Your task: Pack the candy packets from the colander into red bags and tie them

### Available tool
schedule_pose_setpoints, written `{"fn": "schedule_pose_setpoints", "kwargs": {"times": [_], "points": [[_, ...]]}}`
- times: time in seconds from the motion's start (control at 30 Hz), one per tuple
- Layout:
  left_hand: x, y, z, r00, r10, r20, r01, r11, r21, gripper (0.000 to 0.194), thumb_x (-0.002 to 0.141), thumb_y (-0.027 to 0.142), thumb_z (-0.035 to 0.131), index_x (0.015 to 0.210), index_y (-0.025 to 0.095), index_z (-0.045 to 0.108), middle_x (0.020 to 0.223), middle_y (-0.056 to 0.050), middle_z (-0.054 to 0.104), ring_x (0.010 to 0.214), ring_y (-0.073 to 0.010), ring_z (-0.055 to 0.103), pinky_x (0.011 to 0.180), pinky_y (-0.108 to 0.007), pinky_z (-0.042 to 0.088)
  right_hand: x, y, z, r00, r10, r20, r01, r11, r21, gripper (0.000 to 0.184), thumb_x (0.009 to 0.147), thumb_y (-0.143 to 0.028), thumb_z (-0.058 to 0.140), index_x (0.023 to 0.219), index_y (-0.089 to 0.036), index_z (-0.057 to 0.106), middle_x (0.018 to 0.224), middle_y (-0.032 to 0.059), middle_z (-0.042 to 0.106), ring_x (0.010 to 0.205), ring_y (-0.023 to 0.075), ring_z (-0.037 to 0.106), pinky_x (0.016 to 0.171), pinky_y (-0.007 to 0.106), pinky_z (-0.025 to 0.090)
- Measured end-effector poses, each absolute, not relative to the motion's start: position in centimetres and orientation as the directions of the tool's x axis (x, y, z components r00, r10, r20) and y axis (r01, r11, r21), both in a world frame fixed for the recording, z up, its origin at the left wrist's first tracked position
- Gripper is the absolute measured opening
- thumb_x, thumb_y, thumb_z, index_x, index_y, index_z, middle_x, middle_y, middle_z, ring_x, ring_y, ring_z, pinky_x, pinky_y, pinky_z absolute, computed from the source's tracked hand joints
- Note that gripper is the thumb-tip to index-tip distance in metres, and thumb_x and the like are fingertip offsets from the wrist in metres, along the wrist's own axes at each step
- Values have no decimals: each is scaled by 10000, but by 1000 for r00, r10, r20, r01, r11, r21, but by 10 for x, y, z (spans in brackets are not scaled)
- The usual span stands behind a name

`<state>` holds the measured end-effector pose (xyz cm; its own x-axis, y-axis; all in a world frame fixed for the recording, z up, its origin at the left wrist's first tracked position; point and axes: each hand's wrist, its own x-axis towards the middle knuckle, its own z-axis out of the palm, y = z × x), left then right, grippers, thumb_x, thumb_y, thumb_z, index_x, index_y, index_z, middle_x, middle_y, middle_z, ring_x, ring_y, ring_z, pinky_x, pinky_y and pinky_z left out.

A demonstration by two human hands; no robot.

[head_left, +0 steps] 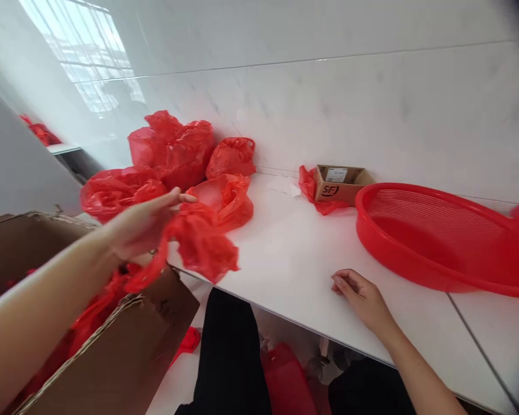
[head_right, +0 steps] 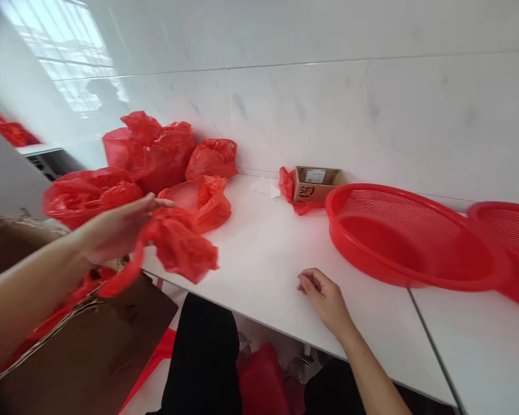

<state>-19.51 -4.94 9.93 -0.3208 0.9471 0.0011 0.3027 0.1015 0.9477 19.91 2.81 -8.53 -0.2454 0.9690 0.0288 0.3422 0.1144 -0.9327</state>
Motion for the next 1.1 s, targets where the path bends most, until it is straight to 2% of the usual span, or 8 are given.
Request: {"fn": "schedule_pose_setpoints", "kwargs": {"times": [0.13,0.3,0.4,0.47,0.63,0.8,0.9,1.1], "points": [[-121,-4,52,80,967,-240,-243,253,936,232,913,370,517,1075,229,604,948,-42,712,764,-156,675,687,-279,542,195,8,-66,-249,964,98,226,156,-961,345,901,-505,516,999,-187,609,765,35,635,710,168,604,688,314,507],[-41,9,-6,203,948,-246,-332,303,893,322,834,129,601,1143,199,543,930,-36,693,822,-130,680,903,-319,515,200,-16,-47,-216,950,228,291,285,-913,346,925,-401,517,1234,-256,569,923,37,651,813,161,618,746,312,519],[-23,1,-20,266,952,-154,-160,201,966,378,846,224,607,1211,215,508,960,-35,685,861,-158,669,881,-342,518,200,-17,-42,-211,928,307,319,362,-876,352,902,-322,561,1252,-286,570,972,30,660,870,163,619,768,308,518],[-19,-3,-26,264,964,-31,140,-6,990,410,858,270,577,1261,250,499,1039,-43,679,916,-193,653,823,-345,513,195,-14,-40,-250,909,334,309,402,-862,337,890,-285,584,1226,-295,594,996,23,666,873,157,622,766,302,516],[-22,-6,-36,222,943,249,753,-328,570,401,855,232,536,1249,302,560,979,-15,679,881,-213,610,728,-337,459,173,-8,-29,-301,909,287,279,372,-885,183,857,-209,618,1029,-259,657,976,8,685,842,145,621,767,302,503],[-31,0,-36,211,940,269,812,-322,487,143,878,247,509,874,240,652,863,-9,668,791,-192,569,613,-295,407,186,-12,1,-302,927,224,-248,150,-957,62,864,-263,631,855,-236,576,736,-49,596,572,81,559,566,233,484],[-35,1,-30,157,949,272,778,-289,558,135,874,260,519,840,234,647,844,-7,643,750,-173,554,599,-286,409,206,-6,13,-199,929,311,-390,216,-895,113,864,-295,633,958,-275,573,870,-38,630,647,92,601,571,231,495],[-33,-3,-25,171,932,320,730,-338,594,265,866,205,505,1053,261,685,936,-41,556,872,-195,552,744,-337,473,206,5,-20,-130,944,302,194,323,-926,280,860,-287,609,1138,-259,591,1216,64,605,973,183,612,783,331,525]]}}
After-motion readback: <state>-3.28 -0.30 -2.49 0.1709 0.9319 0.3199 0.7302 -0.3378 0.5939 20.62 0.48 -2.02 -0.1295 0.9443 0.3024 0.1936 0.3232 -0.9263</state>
